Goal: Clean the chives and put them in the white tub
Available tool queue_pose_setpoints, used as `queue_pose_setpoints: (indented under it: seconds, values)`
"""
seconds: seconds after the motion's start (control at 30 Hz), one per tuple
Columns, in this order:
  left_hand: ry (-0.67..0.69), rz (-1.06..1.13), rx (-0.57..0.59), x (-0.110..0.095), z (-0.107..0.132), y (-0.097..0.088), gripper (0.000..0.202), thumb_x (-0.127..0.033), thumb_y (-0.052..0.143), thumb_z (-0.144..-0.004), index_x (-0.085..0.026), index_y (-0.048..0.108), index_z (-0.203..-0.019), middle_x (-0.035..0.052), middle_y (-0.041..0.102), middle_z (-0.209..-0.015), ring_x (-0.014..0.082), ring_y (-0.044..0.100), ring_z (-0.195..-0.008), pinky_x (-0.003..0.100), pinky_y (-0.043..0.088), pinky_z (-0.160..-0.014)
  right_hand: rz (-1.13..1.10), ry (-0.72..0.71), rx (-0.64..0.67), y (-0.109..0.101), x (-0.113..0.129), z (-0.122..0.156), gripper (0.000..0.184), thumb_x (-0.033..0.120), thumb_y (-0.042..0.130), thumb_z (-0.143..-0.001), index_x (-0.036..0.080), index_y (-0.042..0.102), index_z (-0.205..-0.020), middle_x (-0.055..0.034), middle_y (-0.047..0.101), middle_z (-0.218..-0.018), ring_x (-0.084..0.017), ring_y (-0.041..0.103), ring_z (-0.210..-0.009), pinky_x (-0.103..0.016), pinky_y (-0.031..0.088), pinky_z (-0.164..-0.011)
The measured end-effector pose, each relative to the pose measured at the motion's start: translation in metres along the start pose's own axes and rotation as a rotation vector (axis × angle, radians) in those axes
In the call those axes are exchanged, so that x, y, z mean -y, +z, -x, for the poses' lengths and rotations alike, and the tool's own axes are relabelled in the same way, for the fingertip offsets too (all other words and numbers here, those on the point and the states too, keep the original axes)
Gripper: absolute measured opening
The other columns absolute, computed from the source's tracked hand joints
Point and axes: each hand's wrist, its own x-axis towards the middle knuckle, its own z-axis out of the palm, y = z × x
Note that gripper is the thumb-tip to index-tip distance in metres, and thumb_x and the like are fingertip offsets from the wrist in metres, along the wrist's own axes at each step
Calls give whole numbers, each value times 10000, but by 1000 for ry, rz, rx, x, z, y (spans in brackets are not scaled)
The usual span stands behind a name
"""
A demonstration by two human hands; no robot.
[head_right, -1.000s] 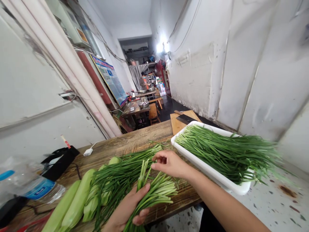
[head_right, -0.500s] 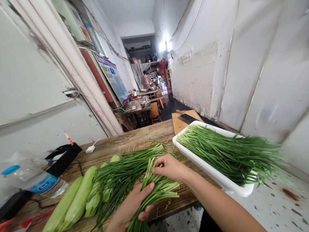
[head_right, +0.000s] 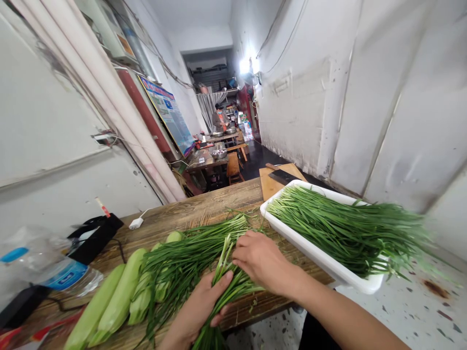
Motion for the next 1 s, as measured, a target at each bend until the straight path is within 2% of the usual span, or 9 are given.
queue_pose_setpoints:
  seconds: [0.1, 0.27, 0.37, 0.5, 0.57, 0.63, 0.7, 0.8, 1.0]
  values:
    - [-9, -4, 19, -3, 0, 2, 504, -671, 531, -746, -175, 497, -826, -62, 487, -410, 50, 319, -284, 157, 224, -290, -120, 27, -126, 6, 8, 0, 190, 186, 522, -880, 163, 663, -754, -61, 628, -782, -181, 529, -811, -310, 412, -773]
    - [-51, 16, 49, -5, 1, 2, 511, -678, 561, -717, -181, 489, -813, -66, 485, -414, 56, 340, -300, 156, 244, -288, -573, 381, -343, 12, 2, -1, 263, 356, 541, -864, 161, 573, -690, 0, 531, -673, -134, 495, -668, -250, 401, -648]
    - [-85, 30, 35, -1, 2, 0, 519, -684, 559, -712, -183, 485, -819, -70, 481, -406, 51, 326, -290, 155, 231, -291, -596, 486, -388, 5, -13, -2, 359, 443, 553, -828, 181, 458, -600, 45, 376, -567, -104, 361, -553, -234, 317, -542]
    - [-80, 43, 14, 4, 2, -2, 524, -685, 545, -723, -178, 491, -844, -70, 484, -411, 48, 320, -289, 153, 214, -293, -460, 465, -381, 2, -31, -4, 435, 444, 473, -860, 206, 319, -530, 46, 295, -540, -108, 310, -532, -248, 291, -530]
    - [-72, 45, 12, 4, 2, -2, 526, -687, 535, -730, -175, 496, -843, -68, 485, -412, 46, 315, -287, 152, 210, -292, -412, 391, -352, 4, -34, -4, 345, 384, 545, -823, 198, 390, -578, 28, 393, -601, -123, 398, -599, -250, 348, -588]
    - [-59, 33, 15, 4, 1, -1, 531, -694, 526, -732, -173, 501, -830, -67, 482, -408, 46, 313, -281, 154, 211, -291, -414, 297, -303, 7, -34, -4, 146, 298, 617, -774, 184, 526, -769, -14, 539, -795, -156, 502, -768, -269, 406, -711]
    - [-51, 19, 5, 4, -1, -1, 538, -700, 522, -730, -172, 502, -828, -65, 484, -405, 46, 316, -278, 154, 213, -289, -426, 247, -245, 10, -32, -6, 193, 251, 630, -767, 184, 577, -940, -50, 584, -970, -187, 531, -926, -299, 415, -809]
    - [-63, -1, 5, 5, -3, 0, 549, -712, 526, -715, -173, 494, -819, -62, 486, -401, 48, 318, -273, 154, 214, -278, -421, 256, -154, 15, -28, -11, 115, 273, 658, -758, 172, 642, -811, -60, 603, -945, -206, 543, -941, -311, 419, -802]
    - [-26, 42, 11, 8, -6, -1, 569, -717, 522, -716, -162, 501, -840, -65, 481, -408, 38, 303, -270, 150, 212, -279, -610, 283, -52, 20, -30, -16, 218, 326, 702, -722, 147, 639, -615, -49, 601, -863, -175, 568, -832, -308, 428, -797]
